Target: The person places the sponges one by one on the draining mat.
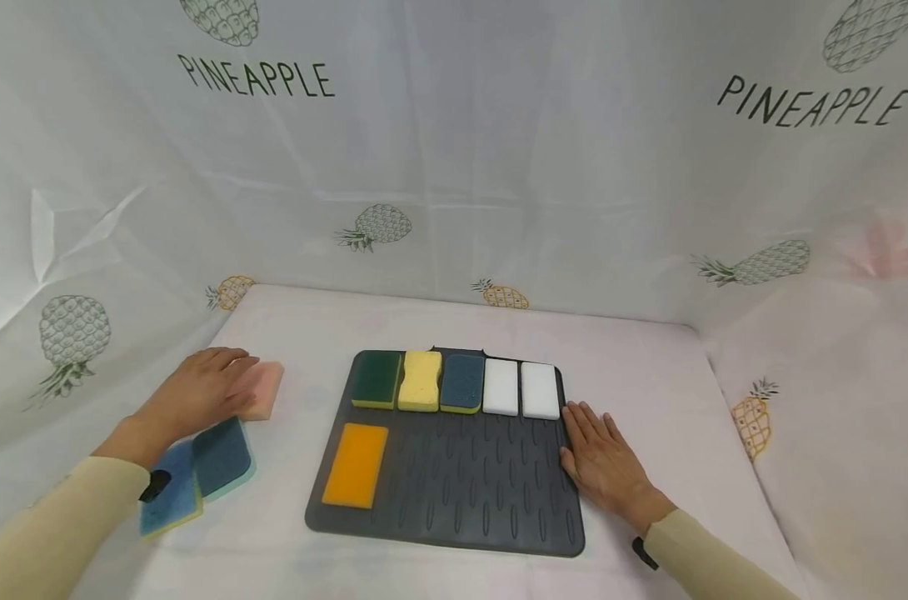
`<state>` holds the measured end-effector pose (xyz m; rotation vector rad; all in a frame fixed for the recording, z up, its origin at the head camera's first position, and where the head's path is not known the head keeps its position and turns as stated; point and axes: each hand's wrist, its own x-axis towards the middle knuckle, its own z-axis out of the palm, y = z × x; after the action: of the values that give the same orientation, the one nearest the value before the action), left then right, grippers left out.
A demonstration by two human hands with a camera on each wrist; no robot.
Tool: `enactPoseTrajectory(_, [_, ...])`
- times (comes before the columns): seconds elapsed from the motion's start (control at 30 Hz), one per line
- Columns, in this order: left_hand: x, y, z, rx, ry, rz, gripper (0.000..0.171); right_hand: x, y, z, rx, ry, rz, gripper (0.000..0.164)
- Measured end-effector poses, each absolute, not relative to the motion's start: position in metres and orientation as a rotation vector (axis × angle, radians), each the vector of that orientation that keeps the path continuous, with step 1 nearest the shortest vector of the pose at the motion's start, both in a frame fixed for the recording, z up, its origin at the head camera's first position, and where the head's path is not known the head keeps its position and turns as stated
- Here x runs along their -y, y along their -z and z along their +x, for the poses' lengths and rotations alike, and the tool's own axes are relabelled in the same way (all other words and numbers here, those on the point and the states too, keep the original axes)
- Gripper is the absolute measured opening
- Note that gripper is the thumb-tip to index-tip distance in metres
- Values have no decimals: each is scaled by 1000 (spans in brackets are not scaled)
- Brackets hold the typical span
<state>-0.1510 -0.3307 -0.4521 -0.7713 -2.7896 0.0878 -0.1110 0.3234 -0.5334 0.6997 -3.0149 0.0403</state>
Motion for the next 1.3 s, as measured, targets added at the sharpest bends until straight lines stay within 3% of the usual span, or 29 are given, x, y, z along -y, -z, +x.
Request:
enactPoseTrajectory(0.23, [337,463,-154,2875,-86,-732,63,-323,534,-110,3000,-30,702,66])
enactPoseTrajectory(0.63, [326,459,-153,3027,-34,-561,94,-322,533,-109,2991,-29,702,66])
enactPoseTrajectory(0.93, [322,456,-150,2994,-33,-658,90,-321,533,-109,3002,-40,688,66])
enactPoseTrajectory(1.17, [324,459,-147,3004,-15,-645,105,-321,533,-109,2999,-39,691,66])
enactPoseTrajectory(1.3, [326,463,-150,3006,-45,-651,106,-321,534,-109,2994,-38,690,66])
